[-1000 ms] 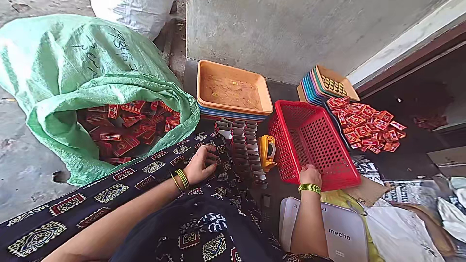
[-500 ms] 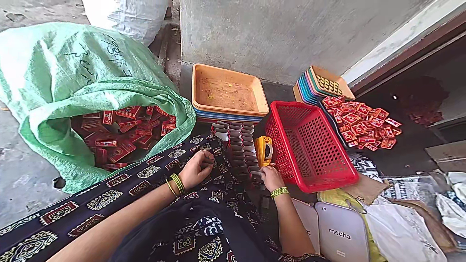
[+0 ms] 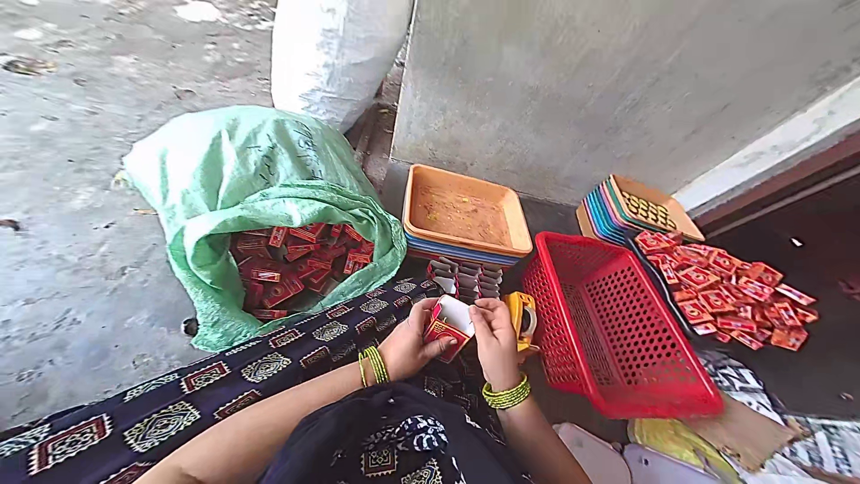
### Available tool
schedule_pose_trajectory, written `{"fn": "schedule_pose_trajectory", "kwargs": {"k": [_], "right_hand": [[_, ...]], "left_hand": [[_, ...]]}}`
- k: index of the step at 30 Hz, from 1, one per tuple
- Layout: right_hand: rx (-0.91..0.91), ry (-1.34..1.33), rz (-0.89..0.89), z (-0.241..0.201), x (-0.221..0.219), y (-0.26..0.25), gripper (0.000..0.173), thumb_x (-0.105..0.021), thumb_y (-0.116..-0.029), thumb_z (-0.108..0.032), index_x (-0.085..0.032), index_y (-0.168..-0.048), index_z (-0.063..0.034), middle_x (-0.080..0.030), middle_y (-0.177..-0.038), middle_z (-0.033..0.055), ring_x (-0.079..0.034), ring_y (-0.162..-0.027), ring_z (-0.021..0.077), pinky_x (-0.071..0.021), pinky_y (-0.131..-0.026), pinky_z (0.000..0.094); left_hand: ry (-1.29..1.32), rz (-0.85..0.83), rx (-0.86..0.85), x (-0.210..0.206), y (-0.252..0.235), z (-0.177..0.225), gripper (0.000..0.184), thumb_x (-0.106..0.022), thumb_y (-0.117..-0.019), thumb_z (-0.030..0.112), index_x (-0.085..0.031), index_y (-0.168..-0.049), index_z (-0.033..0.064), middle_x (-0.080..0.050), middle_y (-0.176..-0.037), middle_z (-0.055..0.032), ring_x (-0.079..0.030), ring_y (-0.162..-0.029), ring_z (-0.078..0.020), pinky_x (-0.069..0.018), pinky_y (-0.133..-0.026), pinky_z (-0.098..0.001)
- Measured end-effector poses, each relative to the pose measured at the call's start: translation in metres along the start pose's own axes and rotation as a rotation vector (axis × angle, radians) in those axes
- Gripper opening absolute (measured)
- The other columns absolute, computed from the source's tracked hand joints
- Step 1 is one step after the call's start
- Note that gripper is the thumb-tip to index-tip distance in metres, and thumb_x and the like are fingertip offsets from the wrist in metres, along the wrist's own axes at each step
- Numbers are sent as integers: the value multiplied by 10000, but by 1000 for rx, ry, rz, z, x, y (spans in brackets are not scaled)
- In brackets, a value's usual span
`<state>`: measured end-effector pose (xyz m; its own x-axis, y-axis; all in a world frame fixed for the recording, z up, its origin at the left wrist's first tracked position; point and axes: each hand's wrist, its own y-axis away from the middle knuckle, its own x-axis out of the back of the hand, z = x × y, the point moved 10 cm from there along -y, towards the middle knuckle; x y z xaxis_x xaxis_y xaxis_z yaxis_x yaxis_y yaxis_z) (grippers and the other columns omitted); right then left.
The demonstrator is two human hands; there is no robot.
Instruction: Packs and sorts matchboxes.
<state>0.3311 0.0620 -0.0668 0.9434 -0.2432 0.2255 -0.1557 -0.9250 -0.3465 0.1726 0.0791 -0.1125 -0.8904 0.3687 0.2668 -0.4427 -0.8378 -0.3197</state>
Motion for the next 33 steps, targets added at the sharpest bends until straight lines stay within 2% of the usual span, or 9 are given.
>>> {"fn": "schedule_pose_trajectory", "kwargs": {"k": [3,8,10,13,16,18,21,23,33], "right_hand": [[17,-176,55,3,-10,6,234,-566,-1044,-146,-529,-1220,3,-668,-1064,90,-677,-961,152,-601,-841,328],[253,-82,-51,-7,-31,23,284,-583,-1049,-144,-660,-1262,27,-698,-1236,79,-677,-1111,97,-570,-985,266],[332,8,-46,-8,-33,28,258,-555,-1072,-255,-695,-1107,-41,-701,-1070,26,-667,-1011,62,-571,-913,233],[370,129,0,-11,-30,28,325,-481,-1093,-331,-610,-885,-117,-607,-947,0,-599,-963,40,-513,-877,209],[306,-105,-33,-18,-26,18,101,-636,-998,-92,-600,-1084,-53,-665,-1258,123,-654,-1184,198,-577,-974,335],[234,-244,-74,-21,-22,11,244,-653,-987,-63,-571,-1213,-99,-690,-1266,90,-673,-1198,231,-586,-1002,390],[142,-259,-135,-18,-13,6,96,-673,-995,-153,-698,-1048,-78,-727,-1208,115,-728,-1064,232,-623,-910,379],[77,-219,-200,-13,-14,6,88,-771,-897,-66,-735,-964,-22,-749,-1118,141,-735,-1002,219,-628,-855,341],[-25,-73,-326,-5,-12,18,275,-834,-825,-11,-780,-1093,20,-751,-1115,141,-732,-1041,204,-641,-893,328]], "left_hand": [[189,160,-90,19,0,0,817,-753,-938,243,-224,-1485,-53,-703,-1159,-139,-732,-1010,-166,-628,-907,-375],[237,154,-140,25,1,5,450,-722,-964,242,-509,-1274,-6,-709,-1031,-89,-720,-876,-132,-634,-788,-339],[227,116,-178,22,3,7,389,-745,-948,255,-559,-1182,5,-691,-1001,-88,-699,-854,-120,-618,-776,-319],[244,54,-215,13,5,9,464,-810,-890,292,-550,-1147,7,-691,-980,-94,-692,-859,-118,-602,-791,-314],[262,30,-156,12,1,6,541,-842,-854,271,-519,-1193,-1,-692,-993,-89,-699,-873,-116,-608,-801,-319],[311,40,-126,12,0,3,673,-868,-820,219,-425,-1272,-12,-701,-1061,-100,-721,-929,-143,-625,-839,-348],[420,41,-49,9,0,-3,841,-909,-750,127,-308,-1328,20,-710,-1115,-110,-746,-948,-191,-643,-838,-378],[436,34,-15,6,1,-6,878,-920,-731,113,-305,-1351,27,-720,-1092,-100,-751,-925,-186,-646,-825,-370],[334,-108,-64,-7,5,-9,930,-940,-714,180,-339,-1399,-5,-728,-1083,-96,-732,-976,-148,-614,-897,-344]]}}
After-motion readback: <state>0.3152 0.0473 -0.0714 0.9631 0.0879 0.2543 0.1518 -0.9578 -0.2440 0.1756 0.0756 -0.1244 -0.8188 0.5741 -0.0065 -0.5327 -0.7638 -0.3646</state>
